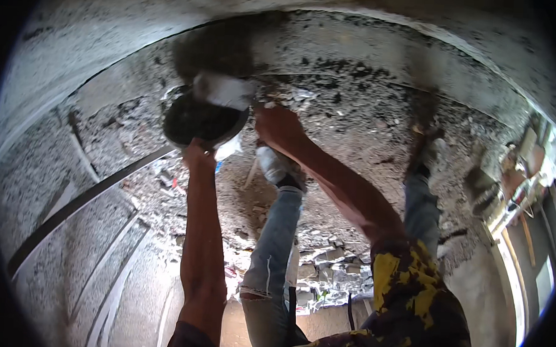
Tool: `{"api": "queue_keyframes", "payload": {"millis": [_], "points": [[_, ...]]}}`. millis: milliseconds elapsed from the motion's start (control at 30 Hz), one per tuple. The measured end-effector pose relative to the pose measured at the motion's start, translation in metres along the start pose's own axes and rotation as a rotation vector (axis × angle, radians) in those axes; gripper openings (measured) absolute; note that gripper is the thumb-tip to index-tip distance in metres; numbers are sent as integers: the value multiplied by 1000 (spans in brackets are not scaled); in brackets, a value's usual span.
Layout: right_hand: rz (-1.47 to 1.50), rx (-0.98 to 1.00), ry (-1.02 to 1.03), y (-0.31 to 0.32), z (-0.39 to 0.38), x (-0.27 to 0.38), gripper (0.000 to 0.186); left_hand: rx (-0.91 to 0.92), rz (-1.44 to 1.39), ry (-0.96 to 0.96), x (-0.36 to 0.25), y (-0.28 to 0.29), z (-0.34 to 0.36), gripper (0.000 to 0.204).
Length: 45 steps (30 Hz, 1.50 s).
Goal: The person smooths plaster on a wall using a screed bar, adds water and mixes mortar in a bucket with a trowel, and applies mortar onto the wall with the trowel.
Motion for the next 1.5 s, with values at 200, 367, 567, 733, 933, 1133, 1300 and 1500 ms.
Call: {"api": "queue_keyframes", "payload": {"millis": [200,367,567,733,933,1133,1300,1500], "points": [[-249,-509,-373,117,-180,-291,8,-26,-514,288,-11,-55,-87,43],[-642,-391,-541,115,-197,-383,16,109,-520,76,-60,-99,-107,47],[-31,49,-258,-27,-107,-184,17,135,-461,59,-49,-89,-102,46],[370,-38,-262,12,-127,-84,30,163,-472,5,-43,-60,-90,38],[15,-317,-430,135,-218,-194,23,282,-305,189,-32,-57,-119,29],[-48,-385,-658,255,-381,-176,23,575,-559,279,-103,-97,-238,45],[38,-601,-851,294,-540,-164,22,844,-503,139,-163,-151,-313,50],[198,-660,-1091,236,-606,-208,21,856,-433,213,6,-292,-259,29]]}}
Point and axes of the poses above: each hand's wrist, its own z-axis towards the middle knuckle, its own y-axis out of the back of the hand, x = y × z, the point moved 10 cm from there along z, towards the middle knuckle, and after that the axes turned 7 degrees about x, right-handed, at the moved point
